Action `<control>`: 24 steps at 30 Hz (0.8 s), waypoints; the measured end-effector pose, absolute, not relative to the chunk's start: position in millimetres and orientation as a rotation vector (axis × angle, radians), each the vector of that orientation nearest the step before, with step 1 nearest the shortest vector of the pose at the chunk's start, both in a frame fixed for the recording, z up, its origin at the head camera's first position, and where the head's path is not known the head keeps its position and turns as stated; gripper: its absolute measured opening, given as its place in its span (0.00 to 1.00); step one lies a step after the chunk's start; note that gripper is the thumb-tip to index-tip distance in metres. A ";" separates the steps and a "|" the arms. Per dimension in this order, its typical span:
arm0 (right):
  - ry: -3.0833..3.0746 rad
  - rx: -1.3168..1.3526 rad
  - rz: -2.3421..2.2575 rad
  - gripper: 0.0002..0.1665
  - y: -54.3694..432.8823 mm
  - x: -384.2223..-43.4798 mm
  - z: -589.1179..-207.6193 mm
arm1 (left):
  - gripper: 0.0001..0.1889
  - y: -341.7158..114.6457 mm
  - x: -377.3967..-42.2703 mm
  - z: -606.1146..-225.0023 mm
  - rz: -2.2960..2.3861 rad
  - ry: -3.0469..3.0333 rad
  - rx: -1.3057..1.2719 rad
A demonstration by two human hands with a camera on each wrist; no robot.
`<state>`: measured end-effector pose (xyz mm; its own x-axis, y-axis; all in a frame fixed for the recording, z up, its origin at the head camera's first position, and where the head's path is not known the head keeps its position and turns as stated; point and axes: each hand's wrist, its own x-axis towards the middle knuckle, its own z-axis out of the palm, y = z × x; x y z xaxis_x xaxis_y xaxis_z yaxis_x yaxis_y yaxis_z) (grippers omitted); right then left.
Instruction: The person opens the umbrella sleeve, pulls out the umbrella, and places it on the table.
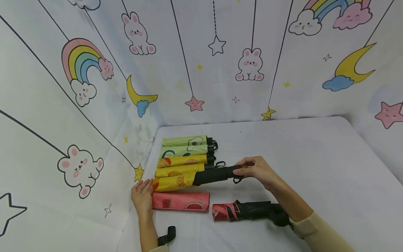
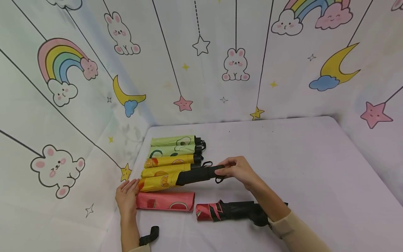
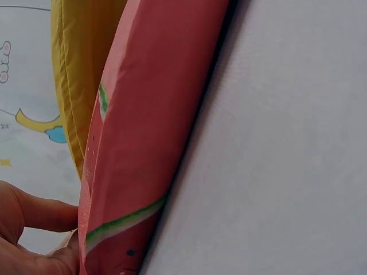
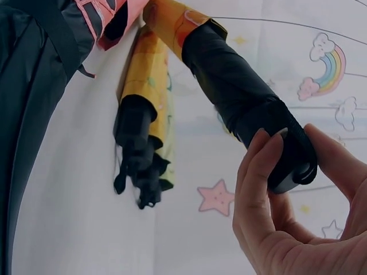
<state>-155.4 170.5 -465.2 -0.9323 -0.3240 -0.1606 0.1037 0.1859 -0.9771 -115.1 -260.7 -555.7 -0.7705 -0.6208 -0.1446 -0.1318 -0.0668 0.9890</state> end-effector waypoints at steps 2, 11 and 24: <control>2.143 -0.205 -1.801 0.23 173.2 -154.6 -464.8 | 0.31 -261.0 -114.7 -555.5 -1.897 -1.860 0.807; 2.149 -0.199 -1.805 0.22 185.4 -153.3 -465.1 | 0.31 -261.0 -113.9 -554.4 -1.895 -1.865 0.821; 2.176 -0.188 -1.808 0.22 202.9 -150.2 -466.4 | 0.31 -262.1 -114.7 -556.6 -1.896 -1.872 0.805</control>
<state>-150.2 202.9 -466.4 -0.9448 -0.2918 -0.1493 0.0934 0.1971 -0.9759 -114.7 -262.1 -556.6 -0.7744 -0.6156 -0.1459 -0.1379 -0.0609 0.9886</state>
